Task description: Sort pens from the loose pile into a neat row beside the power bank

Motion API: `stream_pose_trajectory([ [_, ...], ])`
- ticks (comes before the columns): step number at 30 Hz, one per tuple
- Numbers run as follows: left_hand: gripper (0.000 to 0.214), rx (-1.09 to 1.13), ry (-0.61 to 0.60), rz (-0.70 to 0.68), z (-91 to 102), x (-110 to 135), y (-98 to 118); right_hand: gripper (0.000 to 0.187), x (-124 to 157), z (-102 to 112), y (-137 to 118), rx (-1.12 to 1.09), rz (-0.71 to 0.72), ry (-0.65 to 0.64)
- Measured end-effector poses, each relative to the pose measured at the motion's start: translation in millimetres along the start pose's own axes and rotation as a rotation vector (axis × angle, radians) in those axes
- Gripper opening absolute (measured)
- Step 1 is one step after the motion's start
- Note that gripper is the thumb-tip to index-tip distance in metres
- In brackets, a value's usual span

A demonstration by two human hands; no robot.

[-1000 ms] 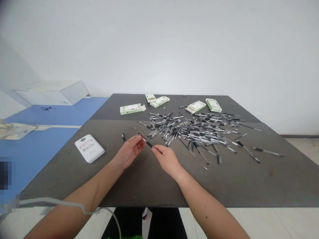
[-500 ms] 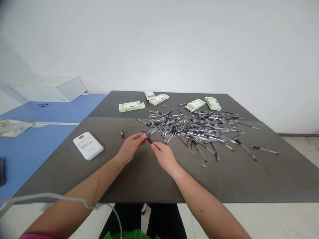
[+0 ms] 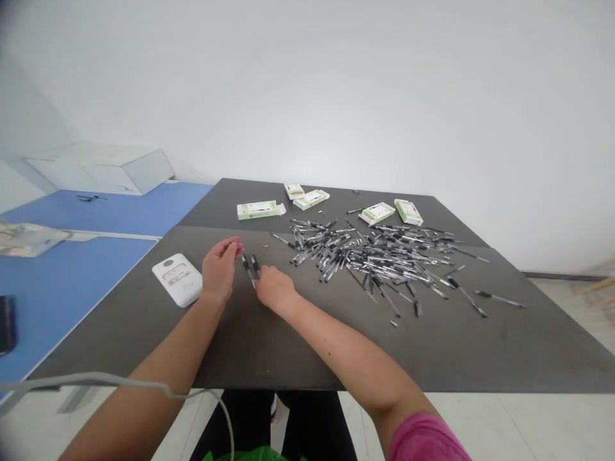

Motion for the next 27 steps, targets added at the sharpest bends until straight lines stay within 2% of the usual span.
stream_pose_trajectory([
  [3,0.031,0.009,-0.041,0.012,-8.1,3,-2,0.027,3,15,13,0.088,-0.036,0.036],
  [7,0.030,0.002,-0.094,0.031,-18.0,10,-2,0.032,14,47,63,0.203,-0.130,0.120],
  [10,0.030,0.008,-0.119,0.047,-23.1,14,-1,0.033,16,52,75,0.317,0.044,0.098],
  [13,0.030,0.007,-0.134,0.047,-25.2,18,1,0.034,21,41,73,0.357,0.186,0.032],
  [17,0.030,-0.029,-0.169,0.041,-27.0,20,6,0.029,40,27,57,0.355,0.287,0.000],
  [20,0.030,-0.160,-0.218,0.002,-33.9,26,12,0.025,62,21,40,0.330,0.361,-0.013],
  [23,0.027,-0.436,-0.332,-0.140,-56.5,41,19,0.025,85,17,26,0.308,0.418,-0.006],
  [27,0.028,-0.779,-0.592,-0.338,-102.4,80,14,0.026,107,11,16,0.258,0.444,-0.006],
])
Point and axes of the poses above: each hand's wrist, its own x-axis away from the middle knuckle, its own z-axis out of the back of the hand, y = z × x, the point moved 9 cm from there along -x, towards the middle knuckle, and after that the axes turned 8 degrees about z, right-handed, at the moved point
